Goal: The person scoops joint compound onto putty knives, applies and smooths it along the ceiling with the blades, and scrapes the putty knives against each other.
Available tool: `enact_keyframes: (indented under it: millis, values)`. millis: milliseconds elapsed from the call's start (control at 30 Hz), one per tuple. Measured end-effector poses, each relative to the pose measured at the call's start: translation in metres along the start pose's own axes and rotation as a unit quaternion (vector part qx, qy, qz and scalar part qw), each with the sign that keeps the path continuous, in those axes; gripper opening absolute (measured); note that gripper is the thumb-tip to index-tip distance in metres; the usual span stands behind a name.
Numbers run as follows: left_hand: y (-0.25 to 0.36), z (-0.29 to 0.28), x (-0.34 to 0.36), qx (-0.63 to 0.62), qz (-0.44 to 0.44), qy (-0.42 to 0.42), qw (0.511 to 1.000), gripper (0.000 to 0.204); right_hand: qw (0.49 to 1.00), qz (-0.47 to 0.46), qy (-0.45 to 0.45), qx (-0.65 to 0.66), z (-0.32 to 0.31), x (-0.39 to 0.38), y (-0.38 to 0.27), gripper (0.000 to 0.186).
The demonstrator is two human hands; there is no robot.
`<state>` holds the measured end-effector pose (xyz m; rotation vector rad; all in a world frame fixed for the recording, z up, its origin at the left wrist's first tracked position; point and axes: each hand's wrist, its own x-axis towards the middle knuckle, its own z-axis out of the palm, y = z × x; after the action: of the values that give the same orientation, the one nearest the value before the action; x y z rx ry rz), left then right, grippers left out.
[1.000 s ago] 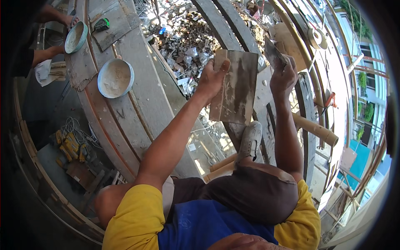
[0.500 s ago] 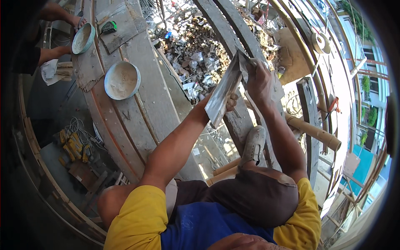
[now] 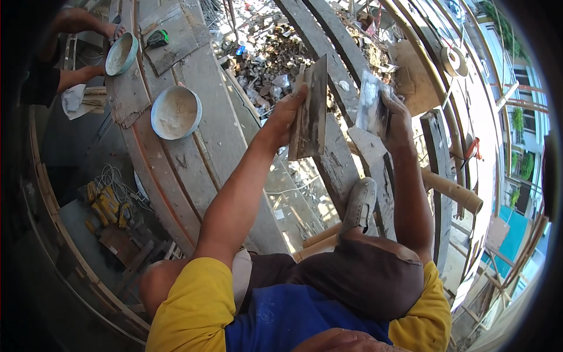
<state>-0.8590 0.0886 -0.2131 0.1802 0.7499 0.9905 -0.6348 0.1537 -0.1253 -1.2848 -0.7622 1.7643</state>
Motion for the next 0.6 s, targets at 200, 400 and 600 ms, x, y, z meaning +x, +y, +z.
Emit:
enact_keyframes:
  millis: [200,400,600]
  values:
    - [-0.014,0.017,0.010,-0.036,0.108,0.050,0.992,0.048,0.993,0.106,-0.058,-0.010,-0.006,0.000,0.055,0.034]
    - [0.010,0.007,0.011,0.147,0.181,0.137,0.963,0.051,0.814,-0.298,0.237,-0.439,-0.033,0.001,0.038,0.021]
    - [0.027,-0.023,0.016,0.367,0.288,0.331,0.820,0.060,0.495,-0.570,-0.208,-0.622,0.015,-0.046,0.052,0.035]
